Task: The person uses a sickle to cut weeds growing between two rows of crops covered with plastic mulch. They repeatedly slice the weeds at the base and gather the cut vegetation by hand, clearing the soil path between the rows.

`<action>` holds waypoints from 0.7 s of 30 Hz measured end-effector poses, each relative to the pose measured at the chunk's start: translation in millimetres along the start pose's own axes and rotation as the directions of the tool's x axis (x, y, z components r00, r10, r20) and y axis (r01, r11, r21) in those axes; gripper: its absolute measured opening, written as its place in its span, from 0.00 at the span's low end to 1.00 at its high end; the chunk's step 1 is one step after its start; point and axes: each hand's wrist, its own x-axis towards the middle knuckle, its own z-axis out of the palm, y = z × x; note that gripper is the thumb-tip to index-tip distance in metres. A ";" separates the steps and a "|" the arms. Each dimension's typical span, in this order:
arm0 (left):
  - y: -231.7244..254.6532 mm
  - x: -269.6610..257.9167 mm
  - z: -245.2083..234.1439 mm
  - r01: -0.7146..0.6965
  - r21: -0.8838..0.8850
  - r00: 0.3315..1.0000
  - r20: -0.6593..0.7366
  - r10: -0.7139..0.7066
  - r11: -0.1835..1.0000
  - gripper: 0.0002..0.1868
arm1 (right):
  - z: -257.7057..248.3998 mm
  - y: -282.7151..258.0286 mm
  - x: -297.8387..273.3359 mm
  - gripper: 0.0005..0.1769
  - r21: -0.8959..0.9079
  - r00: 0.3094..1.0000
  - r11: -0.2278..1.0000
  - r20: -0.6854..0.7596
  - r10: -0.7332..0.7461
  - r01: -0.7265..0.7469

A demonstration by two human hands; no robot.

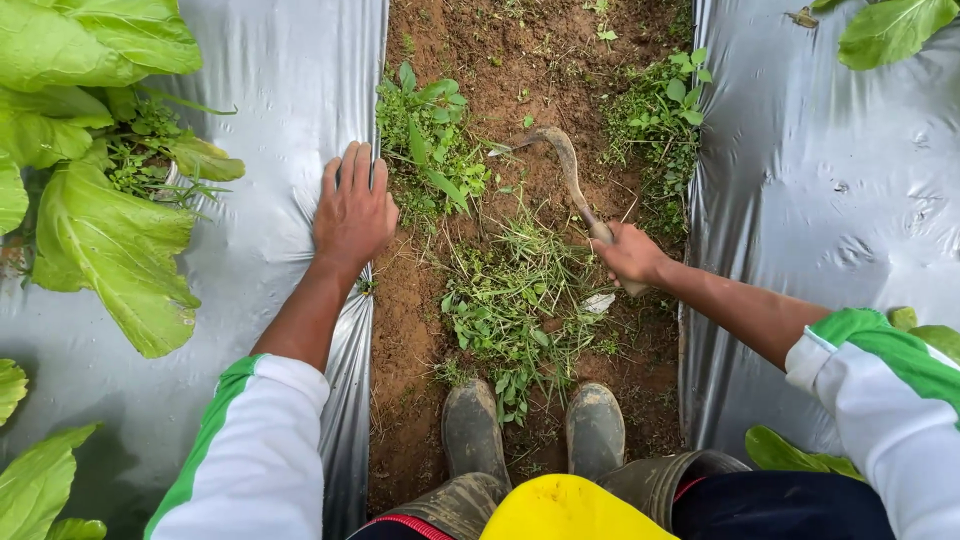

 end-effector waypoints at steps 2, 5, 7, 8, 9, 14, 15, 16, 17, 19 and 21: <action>0.1 -0.4 0.1 0.003 -0.001 1.000 0.014 -0.003 1.000 0.25 | 1.4 -3.1 -2.2 0.20 0.020 1.000 1.000 -0.001 0.002 -0.002; 0.4 -0.5 -3.6 0.007 -0.008 0.999 0.031 -0.007 1.000 0.26 | -1.0 -4.3 6.7 0.18 0.017 1.000 1.000 -0.013 0.000 0.001; 0.9 -0.1 -3.6 0.008 -0.015 0.999 0.038 -0.008 1.000 0.26 | -2.0 -5.5 13.3 0.17 -0.004 1.000 1.000 -0.019 -0.002 0.002; 0.5 0.3 -2.2 0.008 -0.023 0.999 0.032 -0.007 1.000 0.26 | -1.8 -8.0 15.1 0.16 0.035 0.999 0.999 -0.031 -0.009 0.010; 0.0 1.0 -0.9 0.010 -0.031 1.000 0.024 -0.009 0.999 0.26 | -2.5 -11.1 17.3 0.14 0.072 0.999 0.997 -0.043 -0.016 0.019; 1.0 3.1 -1.7 0.022 -0.007 0.999 0.038 -0.022 1.000 0.26 | -17.9 -35.6 44.1 0.13 0.158 0.979 0.978 -0.176 -0.107 0.136; 0.9 4.5 -0.5 0.023 0.000 0.999 0.048 -0.023 1.000 0.26 | -21.0 -40.9 52.5 0.14 0.225 0.955 0.952 -0.259 -0.145 0.206; 0.8 6.5 0.2 0.023 -0.001 0.999 0.044 -0.023 1.000 0.26 | -22.1 -53.1 50.6 0.14 0.223 0.954 0.952 -0.262 -0.147 0.208; 0.5 6.6 0.5 0.019 0.004 0.999 0.043 -0.019 1.000 0.26 | -22.1 -65.7 48.6 0.13 0.340 0.933 0.900 -0.320 -0.163 0.273; -0.9 6.7 3.0 0.016 0.008 0.999 0.041 -0.017 1.000 0.26 | -13.0 -71.5 53.7 0.13 0.445 0.910 0.829 -0.378 -0.170 0.340; -1.8 7.7 7.5 0.017 0.003 1.000 0.015 -0.017 1.000 0.26 | 4.7 -56.0 67.3 0.15 0.363 0.970 0.904 -0.174 -0.171 0.225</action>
